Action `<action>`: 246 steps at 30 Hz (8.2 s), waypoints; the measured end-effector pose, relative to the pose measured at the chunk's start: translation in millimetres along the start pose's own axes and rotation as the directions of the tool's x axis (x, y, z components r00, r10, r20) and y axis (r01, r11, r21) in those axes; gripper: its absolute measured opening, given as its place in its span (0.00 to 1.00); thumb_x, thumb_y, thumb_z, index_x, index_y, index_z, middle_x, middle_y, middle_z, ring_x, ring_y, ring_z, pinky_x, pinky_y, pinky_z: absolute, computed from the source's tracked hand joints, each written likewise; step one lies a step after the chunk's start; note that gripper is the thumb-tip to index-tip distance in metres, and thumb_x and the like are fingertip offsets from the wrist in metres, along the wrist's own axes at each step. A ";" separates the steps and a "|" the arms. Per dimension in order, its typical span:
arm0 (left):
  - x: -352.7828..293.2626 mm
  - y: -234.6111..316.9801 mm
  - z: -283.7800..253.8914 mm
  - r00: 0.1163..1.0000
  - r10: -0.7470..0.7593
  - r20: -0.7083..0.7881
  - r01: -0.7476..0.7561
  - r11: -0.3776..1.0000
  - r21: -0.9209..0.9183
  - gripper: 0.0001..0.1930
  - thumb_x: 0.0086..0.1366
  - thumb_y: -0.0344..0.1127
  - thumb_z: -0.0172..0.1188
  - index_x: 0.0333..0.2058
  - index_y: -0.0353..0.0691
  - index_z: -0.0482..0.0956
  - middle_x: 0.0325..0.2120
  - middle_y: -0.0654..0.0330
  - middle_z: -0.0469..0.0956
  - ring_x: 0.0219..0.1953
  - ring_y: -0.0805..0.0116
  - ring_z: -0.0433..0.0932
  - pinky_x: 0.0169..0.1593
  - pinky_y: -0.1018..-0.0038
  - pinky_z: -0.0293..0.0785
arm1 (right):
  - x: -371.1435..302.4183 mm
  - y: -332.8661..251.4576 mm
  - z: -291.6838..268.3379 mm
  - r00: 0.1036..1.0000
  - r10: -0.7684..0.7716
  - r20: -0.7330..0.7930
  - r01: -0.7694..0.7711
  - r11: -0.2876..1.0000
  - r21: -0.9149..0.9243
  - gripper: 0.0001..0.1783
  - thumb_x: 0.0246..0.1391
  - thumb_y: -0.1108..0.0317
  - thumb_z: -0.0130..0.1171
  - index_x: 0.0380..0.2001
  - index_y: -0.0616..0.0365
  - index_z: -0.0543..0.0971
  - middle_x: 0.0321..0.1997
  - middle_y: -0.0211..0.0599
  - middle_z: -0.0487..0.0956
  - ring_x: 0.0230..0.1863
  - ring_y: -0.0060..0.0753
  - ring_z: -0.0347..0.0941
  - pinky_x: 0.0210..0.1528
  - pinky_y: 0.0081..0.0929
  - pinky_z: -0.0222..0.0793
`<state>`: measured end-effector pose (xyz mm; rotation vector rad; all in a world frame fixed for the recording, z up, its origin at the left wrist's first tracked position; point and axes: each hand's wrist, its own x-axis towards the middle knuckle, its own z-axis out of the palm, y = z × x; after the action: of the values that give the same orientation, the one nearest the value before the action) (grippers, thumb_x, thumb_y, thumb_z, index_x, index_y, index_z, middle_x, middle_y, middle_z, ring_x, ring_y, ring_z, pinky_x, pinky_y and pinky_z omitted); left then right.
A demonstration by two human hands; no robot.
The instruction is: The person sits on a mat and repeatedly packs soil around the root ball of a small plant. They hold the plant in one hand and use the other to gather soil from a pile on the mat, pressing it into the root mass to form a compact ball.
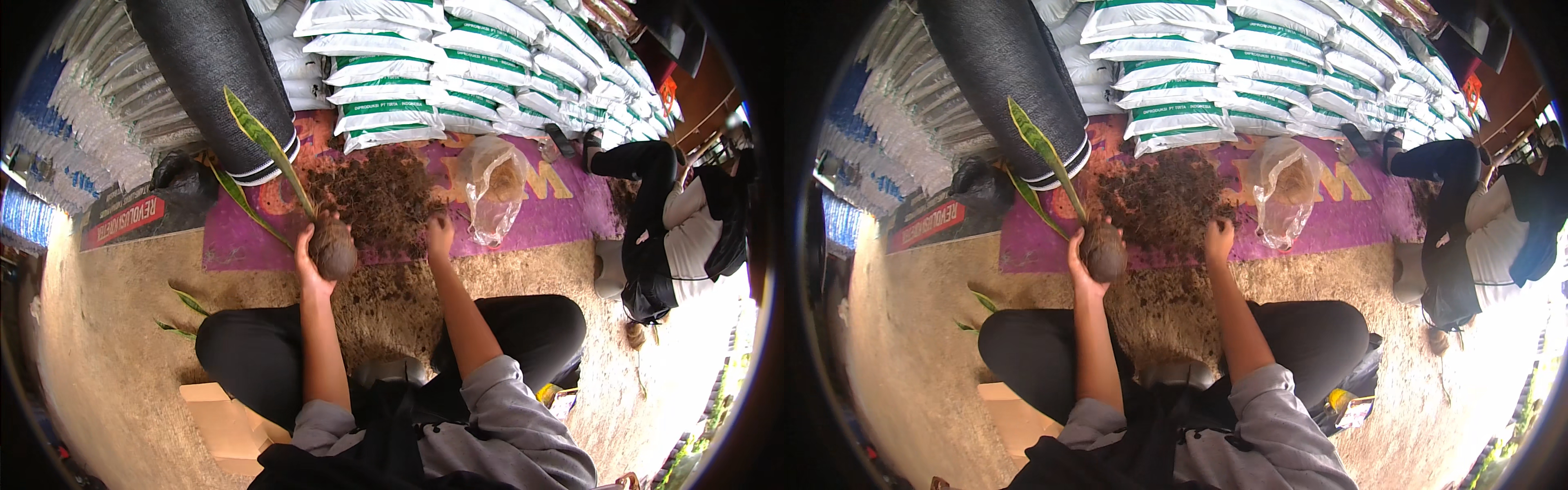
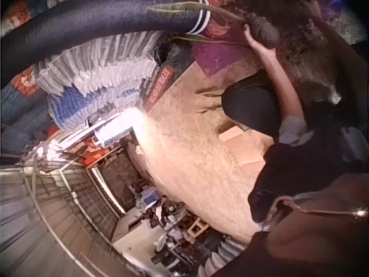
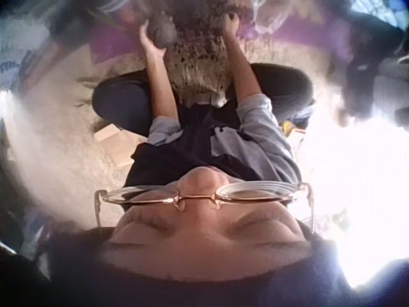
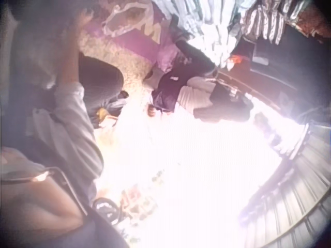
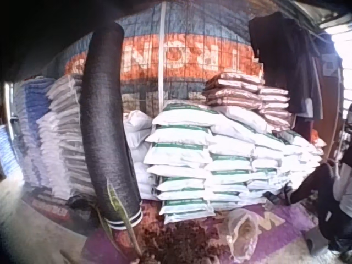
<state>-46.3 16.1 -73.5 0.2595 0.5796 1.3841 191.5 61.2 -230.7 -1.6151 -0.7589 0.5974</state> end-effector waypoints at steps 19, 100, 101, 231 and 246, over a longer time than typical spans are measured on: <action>25.4 -2.4 -48.0 0.967 0.090 -0.237 -0.126 0.982 -0.140 0.20 0.60 0.46 0.50 0.45 0.37 0.69 0.41 0.53 0.72 0.42 0.54 0.74 0.41 0.61 0.75 | 4.5 71.1 83.4 0.450 0.114 0.886 0.835 0.298 -0.462 0.36 0.49 0.76 0.51 0.63 0.50 0.55 0.59 0.43 0.63 0.56 0.41 0.63 0.56 0.37 0.61; 19.3 -1.3 -80.9 0.919 0.065 -0.388 -0.122 0.984 -0.126 0.23 0.60 0.49 0.46 0.47 0.39 0.70 0.41 0.55 0.74 0.42 0.56 0.74 0.45 0.61 0.73 | 96.3 41.4 150.2 0.413 -0.176 0.893 0.775 0.583 -0.244 0.21 0.45 0.74 0.56 0.47 0.53 0.74 0.58 0.43 0.66 0.54 0.43 0.66 0.53 0.34 0.66; 19.7 -1.8 -80.6 0.919 0.061 -0.390 -0.120 0.985 -0.127 0.23 0.60 0.49 0.46 0.47 0.39 0.70 0.41 0.55 0.74 0.41 0.56 0.75 0.44 0.61 0.73 | 111.1 41.8 147.6 0.506 -0.120 0.854 0.682 0.661 -0.312 0.20 0.44 0.75 0.56 0.45 0.55 0.75 0.55 0.45 0.68 0.50 0.45 0.70 0.51 0.33 0.68; 43.0 -37.0 -66.6 0.910 -0.111 -0.399 0.053 0.987 -0.153 0.24 0.60 0.51 0.46 0.44 0.36 0.72 0.40 0.55 0.75 0.41 0.56 0.75 0.43 0.61 0.74 | 58.6 49.3 125.0 0.214 0.045 0.976 0.935 0.281 -0.218 0.42 0.40 0.48 0.66 0.57 0.55 0.64 0.62 0.47 0.58 0.63 0.50 0.52 0.62 0.44 0.55; 44.0 -38.5 -64.2 0.889 -0.109 -0.445 0.050 0.988 -0.143 0.26 0.59 0.52 0.46 0.44 0.34 0.73 0.39 0.54 0.76 0.41 0.56 0.76 0.44 0.62 0.74 | 51.6 72.5 115.3 0.073 0.106 0.992 0.941 0.321 -0.103 0.45 0.41 0.50 0.66 0.61 0.50 0.59 0.67 0.42 0.50 0.65 0.50 0.49 0.64 0.44 0.51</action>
<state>-44.2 41.4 -156.5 -0.1997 0.8720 1.4007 150.9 168.3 -320.7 -1.3168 -2.9485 0.6052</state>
